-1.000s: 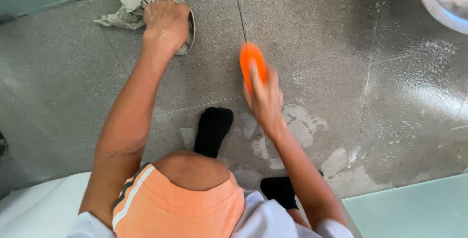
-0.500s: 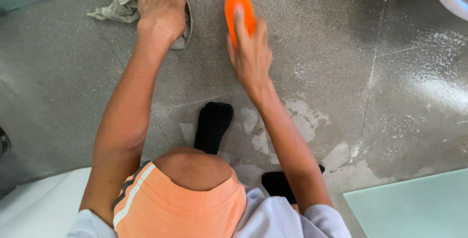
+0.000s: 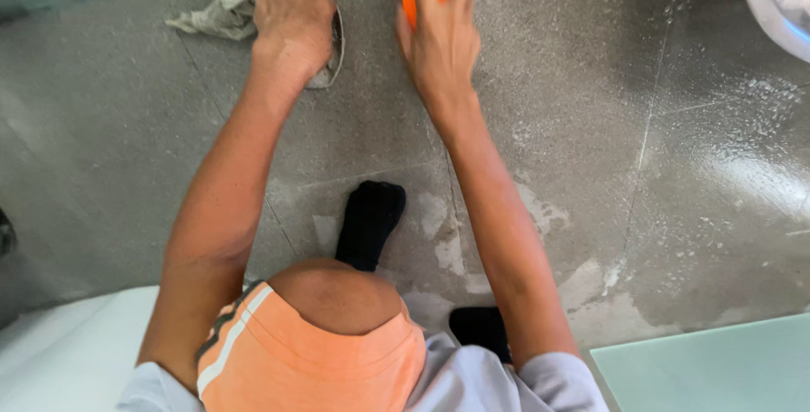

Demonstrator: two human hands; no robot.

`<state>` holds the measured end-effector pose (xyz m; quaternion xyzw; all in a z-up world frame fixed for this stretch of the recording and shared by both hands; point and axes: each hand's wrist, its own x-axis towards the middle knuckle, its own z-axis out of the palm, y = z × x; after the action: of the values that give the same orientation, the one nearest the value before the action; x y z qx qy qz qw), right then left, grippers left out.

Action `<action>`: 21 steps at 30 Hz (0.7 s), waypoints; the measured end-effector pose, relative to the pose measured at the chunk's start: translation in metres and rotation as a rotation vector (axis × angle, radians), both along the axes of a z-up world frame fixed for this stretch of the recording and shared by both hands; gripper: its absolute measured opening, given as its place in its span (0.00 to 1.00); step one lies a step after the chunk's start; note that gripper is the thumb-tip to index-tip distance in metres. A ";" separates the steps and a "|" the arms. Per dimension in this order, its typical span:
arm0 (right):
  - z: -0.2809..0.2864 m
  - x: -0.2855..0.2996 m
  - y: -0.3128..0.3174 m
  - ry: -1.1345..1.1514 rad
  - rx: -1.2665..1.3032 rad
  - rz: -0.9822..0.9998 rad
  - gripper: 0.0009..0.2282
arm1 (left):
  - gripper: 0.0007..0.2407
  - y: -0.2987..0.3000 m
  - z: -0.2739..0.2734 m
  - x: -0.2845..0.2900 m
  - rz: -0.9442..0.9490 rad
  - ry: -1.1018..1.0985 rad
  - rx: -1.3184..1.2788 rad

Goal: The person scrubs a tiled bathroom floor using a steel wool pad and an orange brush, then wipes the area with a cloth. They repeatedly dip the cloth into a metal basin of soapy water and continue scrubbing and wiping the floor near a glass shower door.

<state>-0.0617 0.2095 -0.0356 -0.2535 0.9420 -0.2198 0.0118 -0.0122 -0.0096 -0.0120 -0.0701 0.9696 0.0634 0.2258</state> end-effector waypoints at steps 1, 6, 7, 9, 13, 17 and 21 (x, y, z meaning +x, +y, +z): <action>0.009 0.013 0.010 0.025 -0.009 0.007 0.31 | 0.09 -0.003 0.002 -0.004 0.002 -0.009 -0.014; 0.079 0.144 0.120 -0.203 0.126 0.018 0.32 | 0.09 -0.001 0.001 -0.001 -0.013 0.007 0.025; 0.084 0.154 0.126 -0.195 0.122 0.030 0.33 | 0.09 -0.002 0.001 0.002 -0.023 0.034 0.023; 0.077 0.140 0.114 -0.290 0.144 0.002 0.30 | 0.08 -0.001 0.000 0.004 -0.028 0.049 0.014; 0.021 0.031 0.025 -0.175 0.107 -0.006 0.29 | 0.08 0.003 0.000 -0.002 -0.029 -0.047 -0.050; 0.010 0.009 0.003 -0.032 -0.008 0.012 0.31 | 0.08 0.004 0.002 -0.007 -0.019 -0.047 -0.053; 0.055 0.109 0.087 -0.140 0.061 0.041 0.32 | 0.09 0.002 -0.001 -0.011 -0.011 -0.145 -0.036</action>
<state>0.0474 0.2962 0.0199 -0.2560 0.9398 -0.2078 0.0901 -0.0233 -0.0077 -0.0133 -0.0732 0.9521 0.0396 0.2943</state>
